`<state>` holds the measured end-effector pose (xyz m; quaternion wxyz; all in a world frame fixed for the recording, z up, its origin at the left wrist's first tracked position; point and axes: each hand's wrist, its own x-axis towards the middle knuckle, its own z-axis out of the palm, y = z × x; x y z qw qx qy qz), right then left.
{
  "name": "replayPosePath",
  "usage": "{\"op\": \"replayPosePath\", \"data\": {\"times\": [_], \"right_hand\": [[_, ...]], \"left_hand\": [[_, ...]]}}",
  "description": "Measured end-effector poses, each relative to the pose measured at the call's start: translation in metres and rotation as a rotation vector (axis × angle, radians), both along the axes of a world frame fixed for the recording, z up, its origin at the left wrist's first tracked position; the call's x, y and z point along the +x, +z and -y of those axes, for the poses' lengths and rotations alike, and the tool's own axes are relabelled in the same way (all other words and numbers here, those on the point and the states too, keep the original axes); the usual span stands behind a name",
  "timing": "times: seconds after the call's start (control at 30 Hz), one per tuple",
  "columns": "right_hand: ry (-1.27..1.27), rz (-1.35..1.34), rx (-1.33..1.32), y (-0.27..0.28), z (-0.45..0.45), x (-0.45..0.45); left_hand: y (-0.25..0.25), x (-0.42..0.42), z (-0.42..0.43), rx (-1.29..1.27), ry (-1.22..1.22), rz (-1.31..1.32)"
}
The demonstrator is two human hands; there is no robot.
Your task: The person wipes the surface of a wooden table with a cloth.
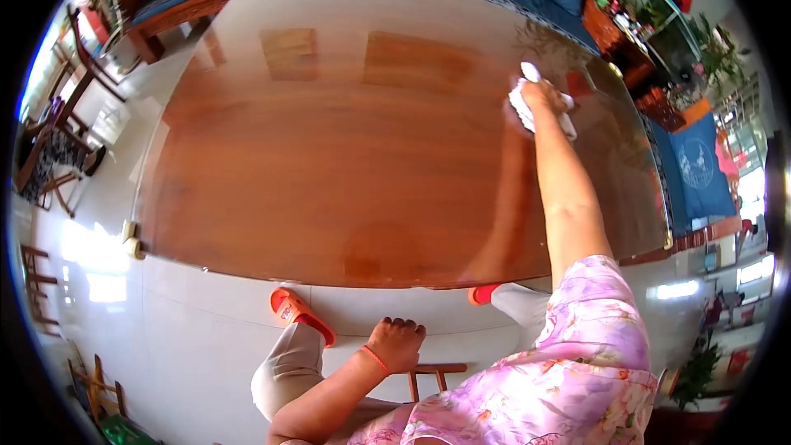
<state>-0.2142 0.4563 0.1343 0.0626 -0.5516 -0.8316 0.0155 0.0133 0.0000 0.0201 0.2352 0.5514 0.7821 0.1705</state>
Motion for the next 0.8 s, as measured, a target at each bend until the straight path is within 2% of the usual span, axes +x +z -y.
{"op": "replayPosePath", "data": {"times": [0.07,0.23,0.4,0.63,0.73,0.8], "right_hand": [[0.157,-0.010,0.002,-0.007,0.043,-0.046],[0.369,-0.001,-0.003,-0.002,0.178,-0.135],[0.465,0.038,0.022,0.004,0.287,-0.198],[0.661,0.007,-0.036,-0.004,0.409,-0.271],[0.841,-0.025,-0.015,-0.016,0.466,-0.293],[1.048,-0.014,0.031,-0.009,0.510,-0.286]], "left_hand": [[-0.003,-0.001,0.009,0.020,0.045,-0.002],[0.006,-0.008,0.030,0.051,0.127,0.029],[0.026,-0.025,0.055,0.071,0.232,0.038],[0.029,-0.020,0.081,0.077,0.238,0.166],[0.029,-0.024,0.083,0.109,0.269,0.176],[0.030,-0.026,0.084,0.158,0.311,0.179]]}}
